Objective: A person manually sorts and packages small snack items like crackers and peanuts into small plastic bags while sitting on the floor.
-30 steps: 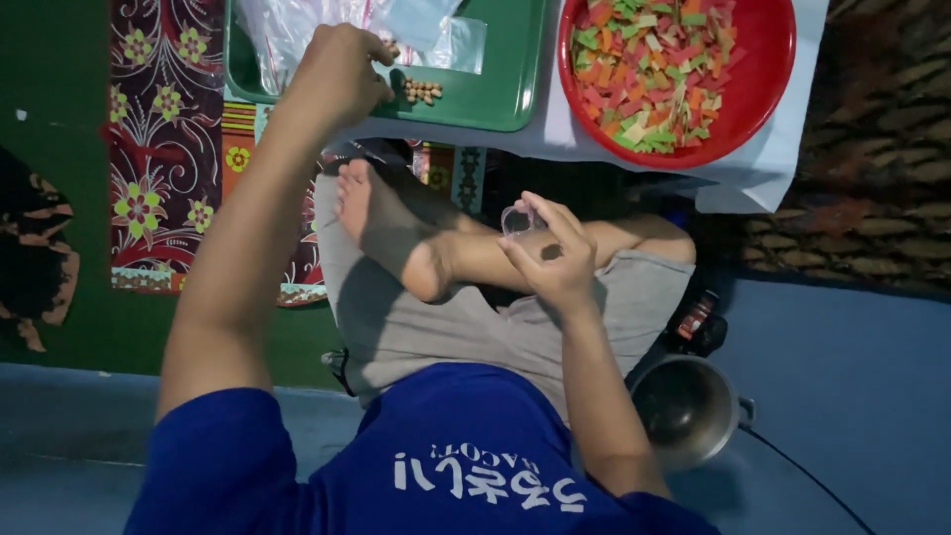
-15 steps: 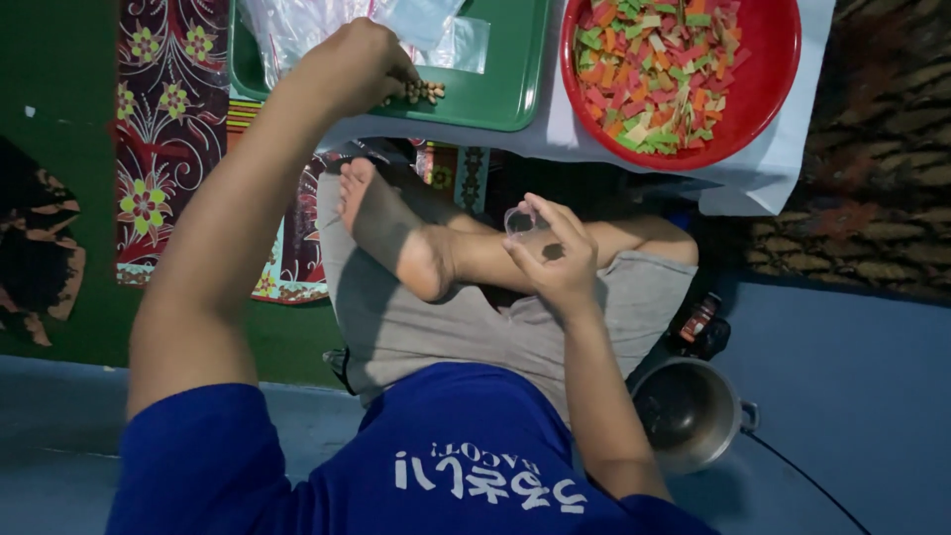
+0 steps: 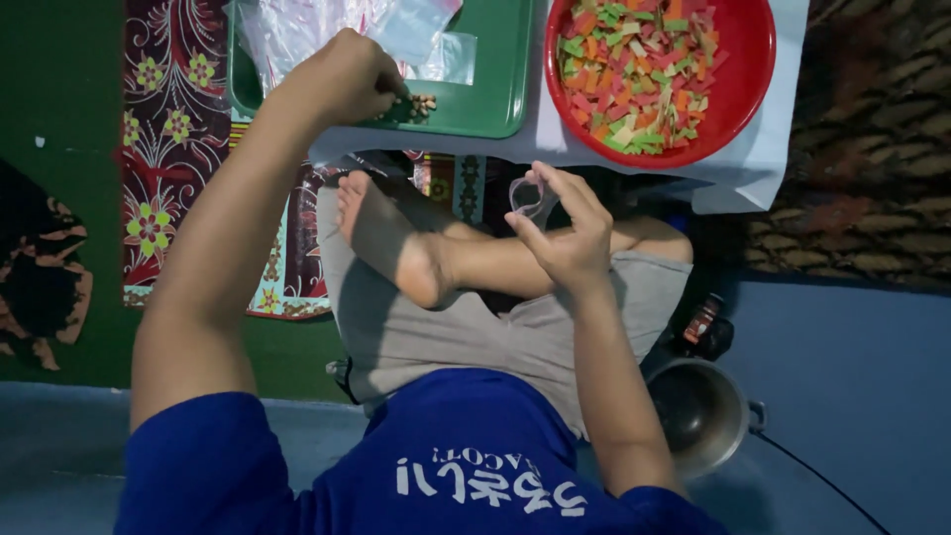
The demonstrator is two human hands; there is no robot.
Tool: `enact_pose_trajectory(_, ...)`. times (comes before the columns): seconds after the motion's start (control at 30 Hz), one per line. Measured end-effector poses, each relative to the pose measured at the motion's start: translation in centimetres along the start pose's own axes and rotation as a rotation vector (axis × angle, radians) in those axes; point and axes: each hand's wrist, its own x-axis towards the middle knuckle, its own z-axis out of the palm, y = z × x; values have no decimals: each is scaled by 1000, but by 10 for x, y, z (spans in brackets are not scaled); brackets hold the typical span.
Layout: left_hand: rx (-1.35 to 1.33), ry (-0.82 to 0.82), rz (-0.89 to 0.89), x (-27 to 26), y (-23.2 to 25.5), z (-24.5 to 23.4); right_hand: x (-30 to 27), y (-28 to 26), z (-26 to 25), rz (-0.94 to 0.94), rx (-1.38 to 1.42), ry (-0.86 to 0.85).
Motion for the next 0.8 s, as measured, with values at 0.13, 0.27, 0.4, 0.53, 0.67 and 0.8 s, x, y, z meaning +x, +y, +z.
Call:
enact_pose_trajectory(0.13, 2, -53, -25, -2, 6, -1, 1, -1, 3, 11, -14, 11)
enact_pose_trajectory(0.27, 127, -59, 33, 3, 2, 7, 5, 1, 3, 6, -40, 33)
enact_pose_trajectory(0.4, 172, -47, 66, 8, -2, 11, 14, -3, 4, -3, -35, 35)
enact_pose_trajectory(0.53, -52, -6, 89, 12, 14, -12, 28, -7, 9, -49, -49, 85)
enact_pose_trajectory(0.67, -270, 107, 153, 17, 61, -58, 55, -16, 19, -55, -67, 125)
enact_pose_trajectory(0.8, -236, 80, 199, 25, 94, -92, 89, -19, 30, -163, -136, 145)
